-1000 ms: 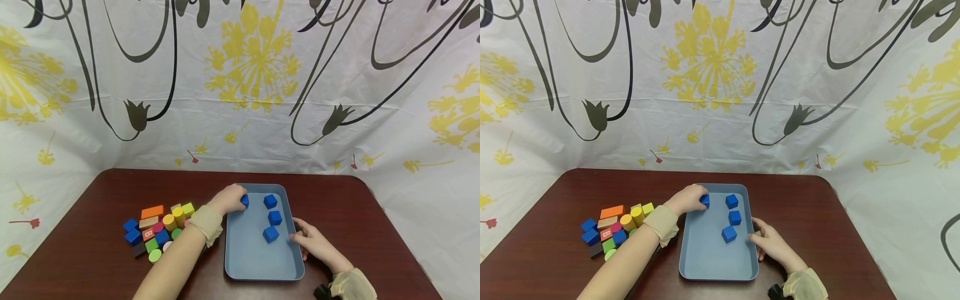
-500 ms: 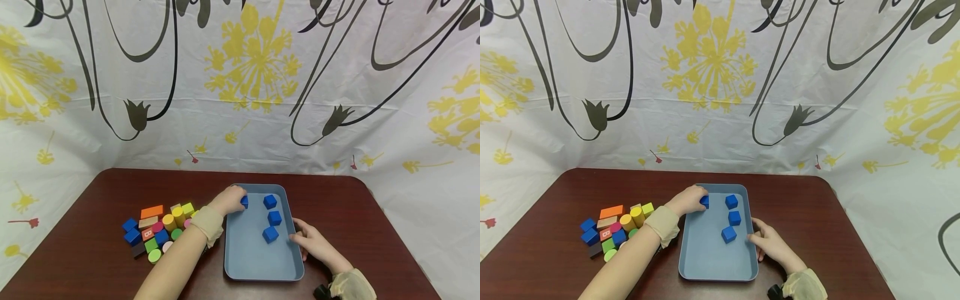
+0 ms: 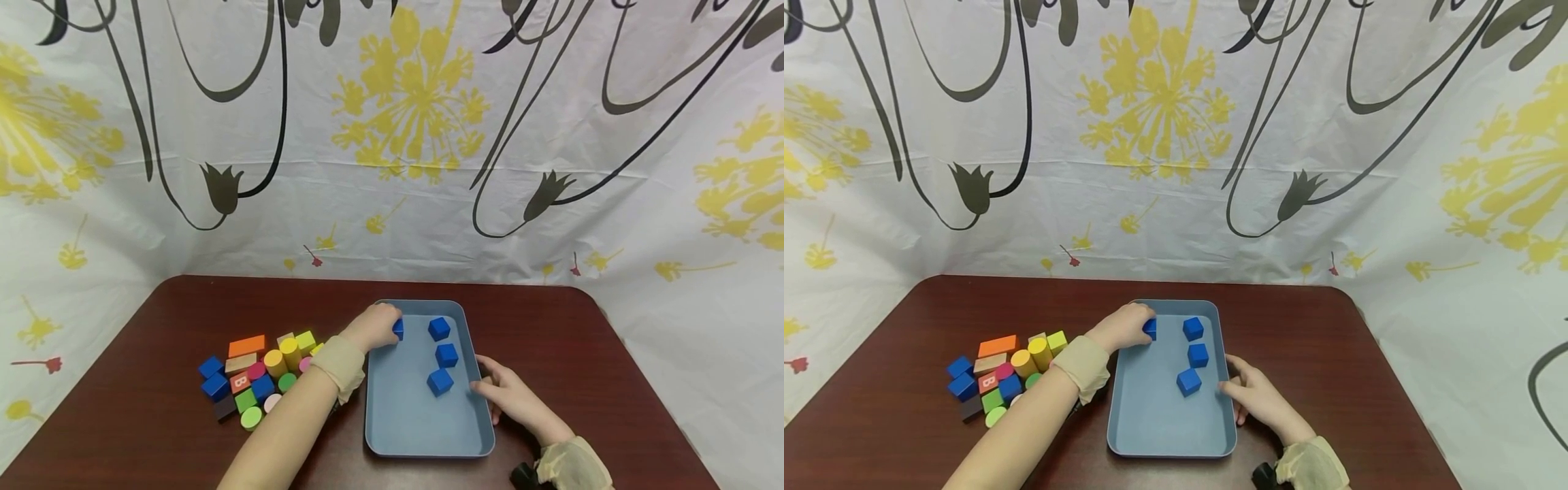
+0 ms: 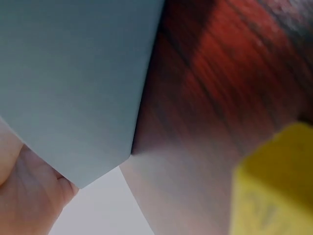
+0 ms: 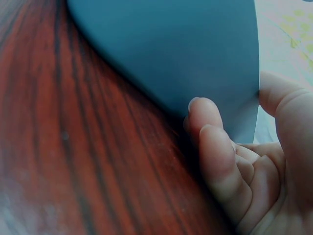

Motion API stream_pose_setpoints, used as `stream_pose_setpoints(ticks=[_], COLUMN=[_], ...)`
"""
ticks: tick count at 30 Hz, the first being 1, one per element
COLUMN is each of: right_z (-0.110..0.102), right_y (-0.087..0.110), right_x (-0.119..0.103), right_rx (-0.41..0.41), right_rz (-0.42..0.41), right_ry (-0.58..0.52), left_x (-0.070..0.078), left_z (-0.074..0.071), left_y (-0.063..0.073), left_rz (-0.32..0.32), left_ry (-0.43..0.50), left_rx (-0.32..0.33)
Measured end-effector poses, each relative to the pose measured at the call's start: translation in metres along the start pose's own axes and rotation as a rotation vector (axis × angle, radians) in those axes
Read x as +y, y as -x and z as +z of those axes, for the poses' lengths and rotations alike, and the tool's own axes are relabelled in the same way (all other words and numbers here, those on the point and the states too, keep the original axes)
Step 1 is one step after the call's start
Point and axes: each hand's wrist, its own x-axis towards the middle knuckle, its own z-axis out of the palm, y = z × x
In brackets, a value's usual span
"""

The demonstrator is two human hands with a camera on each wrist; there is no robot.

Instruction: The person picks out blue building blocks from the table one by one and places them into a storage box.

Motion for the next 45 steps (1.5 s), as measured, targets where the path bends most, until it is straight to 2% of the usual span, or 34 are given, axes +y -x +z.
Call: stream_pose_setpoints(ticks=[9, 14, 26, 37, 45], right_z=[0.000, -0.001, 0.000, 0.000, 0.000], right_y=[-0.001, 0.000, 0.000, 0.000, 0.000], right_x=[-0.001, -0.001, -0.002, -0.002, -0.001], right_rx=[-0.009, -0.008, -0.010, -0.007, 0.003], right_rz=[-0.002, 0.013, 0.016, 0.011, 0.016], right_ry=[0.016, 0.011, 0.003, 0.001, 0.013], left_x=[-0.002, -0.002, -0.004, -0.003, -0.003], left_z=[-0.004, -0.009, -0.029, -0.048, -0.062], left_y=[0.004, 0.008, 0.019, 0.029, 0.041], left_rz=[-0.023, -0.004, 0.035, 0.069, 0.094], left_ry=[0.062, 0.075, 0.058, 0.074, 0.044], left_rx=[0.010, 0.026, 0.062, 0.069, 0.126])
